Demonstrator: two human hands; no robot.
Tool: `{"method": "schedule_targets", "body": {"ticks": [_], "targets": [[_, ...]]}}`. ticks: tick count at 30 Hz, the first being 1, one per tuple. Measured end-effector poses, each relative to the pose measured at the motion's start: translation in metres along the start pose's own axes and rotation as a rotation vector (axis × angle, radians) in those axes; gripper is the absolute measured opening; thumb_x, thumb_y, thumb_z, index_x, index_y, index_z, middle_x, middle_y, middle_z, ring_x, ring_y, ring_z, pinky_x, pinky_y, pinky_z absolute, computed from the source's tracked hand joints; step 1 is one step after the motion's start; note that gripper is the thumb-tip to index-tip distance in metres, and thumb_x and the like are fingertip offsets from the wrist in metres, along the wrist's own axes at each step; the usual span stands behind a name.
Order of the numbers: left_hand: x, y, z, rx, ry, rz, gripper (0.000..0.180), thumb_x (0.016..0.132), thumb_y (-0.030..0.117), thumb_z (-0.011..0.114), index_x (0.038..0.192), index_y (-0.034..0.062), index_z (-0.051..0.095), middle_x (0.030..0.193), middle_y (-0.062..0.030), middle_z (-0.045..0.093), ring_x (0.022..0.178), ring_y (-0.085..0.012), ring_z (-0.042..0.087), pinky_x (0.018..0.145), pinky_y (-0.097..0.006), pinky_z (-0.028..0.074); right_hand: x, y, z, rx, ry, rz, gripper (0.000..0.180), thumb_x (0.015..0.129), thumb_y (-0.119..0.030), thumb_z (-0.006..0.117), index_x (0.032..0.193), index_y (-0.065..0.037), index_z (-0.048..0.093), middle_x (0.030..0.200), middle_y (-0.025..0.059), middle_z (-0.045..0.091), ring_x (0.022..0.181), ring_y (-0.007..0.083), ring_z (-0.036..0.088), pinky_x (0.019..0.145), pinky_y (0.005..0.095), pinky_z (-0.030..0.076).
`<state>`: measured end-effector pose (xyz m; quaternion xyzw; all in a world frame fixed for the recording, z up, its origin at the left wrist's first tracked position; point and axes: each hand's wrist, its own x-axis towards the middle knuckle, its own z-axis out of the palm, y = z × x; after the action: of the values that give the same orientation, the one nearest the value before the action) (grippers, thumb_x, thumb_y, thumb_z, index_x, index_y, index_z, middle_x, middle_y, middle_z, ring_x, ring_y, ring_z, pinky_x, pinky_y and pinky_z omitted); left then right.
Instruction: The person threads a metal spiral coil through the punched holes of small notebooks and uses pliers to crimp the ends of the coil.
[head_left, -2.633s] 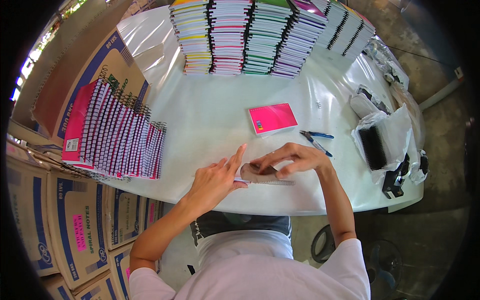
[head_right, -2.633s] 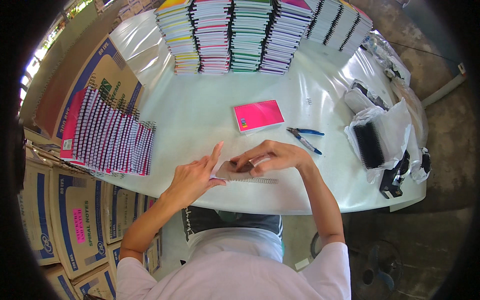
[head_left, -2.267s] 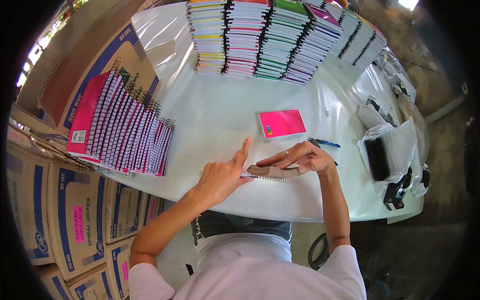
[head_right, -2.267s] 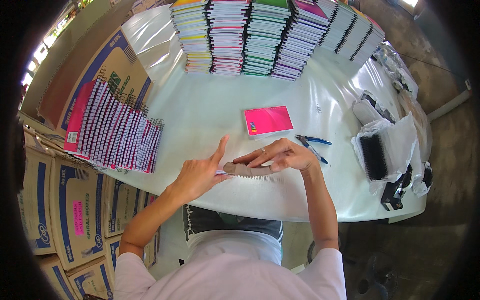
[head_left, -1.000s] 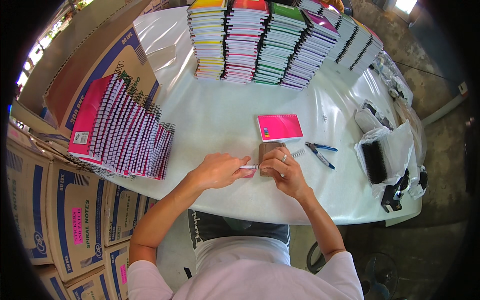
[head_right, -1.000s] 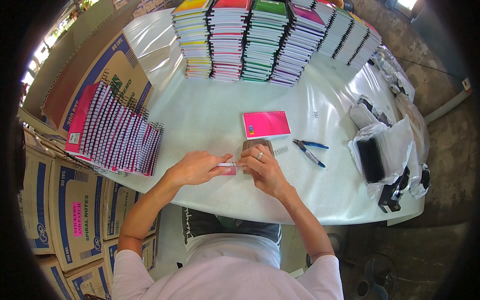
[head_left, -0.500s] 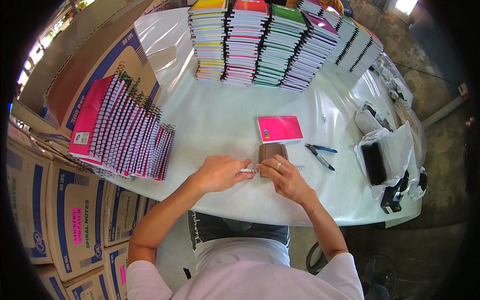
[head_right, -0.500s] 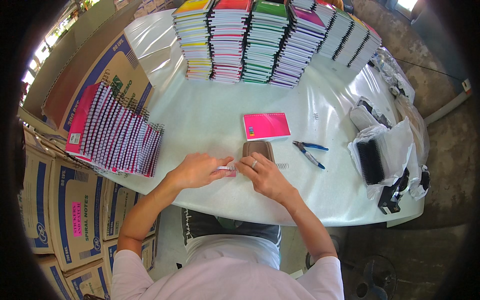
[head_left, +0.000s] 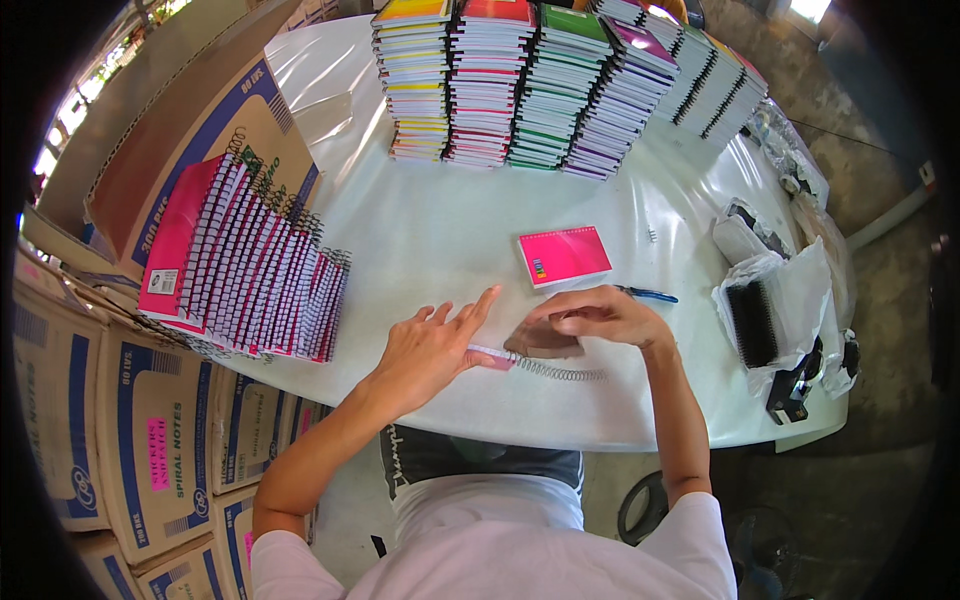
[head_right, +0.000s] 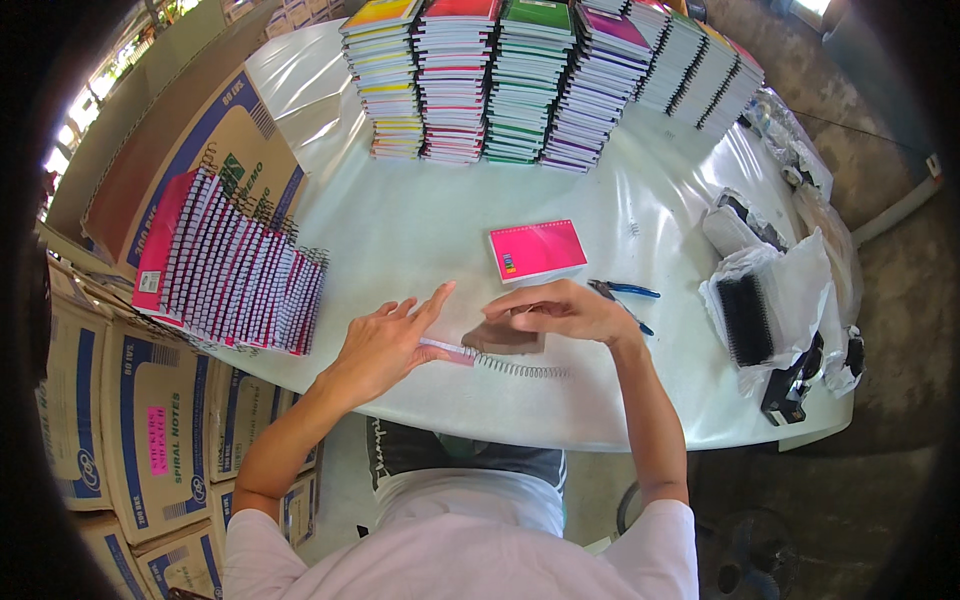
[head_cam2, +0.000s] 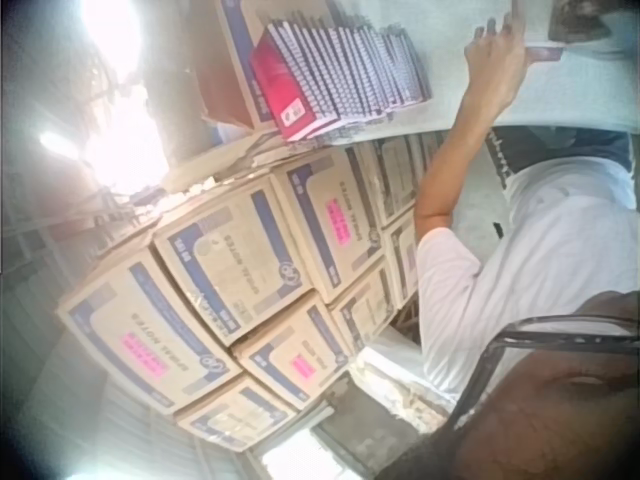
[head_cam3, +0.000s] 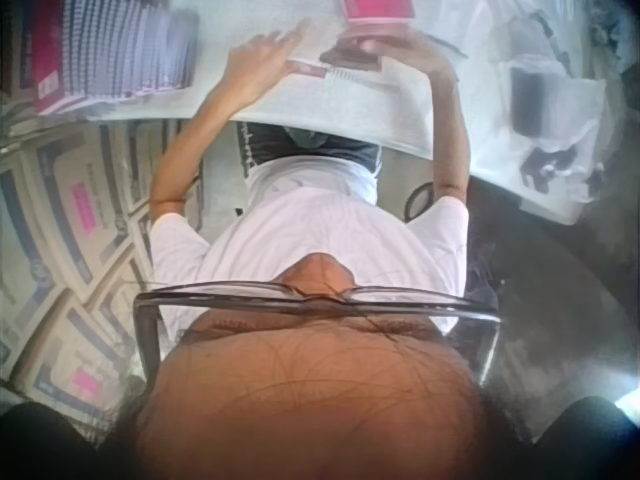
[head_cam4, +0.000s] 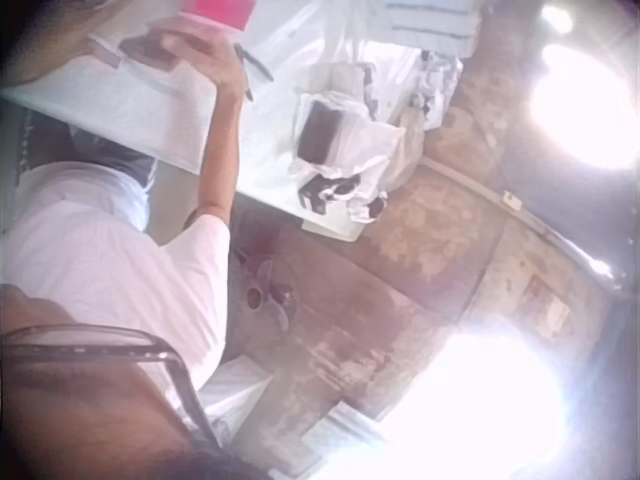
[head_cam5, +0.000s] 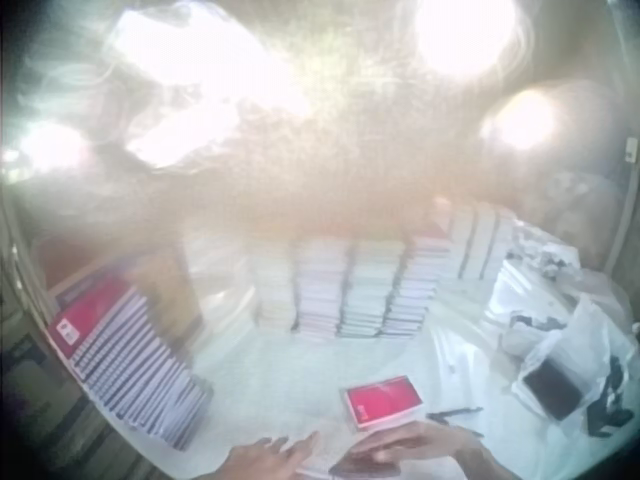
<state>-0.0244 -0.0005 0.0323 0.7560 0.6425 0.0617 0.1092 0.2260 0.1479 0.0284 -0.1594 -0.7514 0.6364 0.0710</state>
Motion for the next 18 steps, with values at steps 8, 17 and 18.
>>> {"method": "schedule_targets", "body": {"ticks": [8,17,18], "targets": [[-0.005,-0.014,0.020,0.145,0.205,0.307,0.056,0.087,0.041,0.064,0.139,0.0256,0.053,0.126,0.0032,0.066,0.120,-0.0347,0.059,0.104,-0.054,0.041,-0.009,0.011,0.017,-0.463,0.011,-0.131,0.069,0.078,-0.040,0.080,0.138,-0.014,0.056,0.138,0.0178,0.052,0.122,0.0357,0.055,0.102,0.0428,0.045],[-0.009,-0.022,0.026,0.044,0.127,0.378,0.057,0.085,0.037,0.067,0.139,0.0270,0.052,0.123,0.0042,0.066,0.116,-0.0259,0.062,0.091,-0.040,0.053,-0.017,0.023,0.021,-1.022,0.294,0.055,0.056,0.072,-0.020,0.079,0.125,-0.013,0.060,0.140,0.0197,0.050,0.131,0.0369,0.044,0.104,0.0494,0.042],[-0.008,-0.022,0.027,0.069,0.159,0.399,0.058,0.085,0.037,0.068,0.140,0.0267,0.052,0.123,0.0037,0.066,0.114,-0.0260,0.063,0.089,-0.039,0.054,-0.019,0.030,0.023,-1.005,0.319,0.039,0.055,0.072,-0.020,0.079,0.124,-0.013,0.061,0.140,0.0198,0.049,0.130,0.0372,0.045,0.104,0.0493,0.042]]}}
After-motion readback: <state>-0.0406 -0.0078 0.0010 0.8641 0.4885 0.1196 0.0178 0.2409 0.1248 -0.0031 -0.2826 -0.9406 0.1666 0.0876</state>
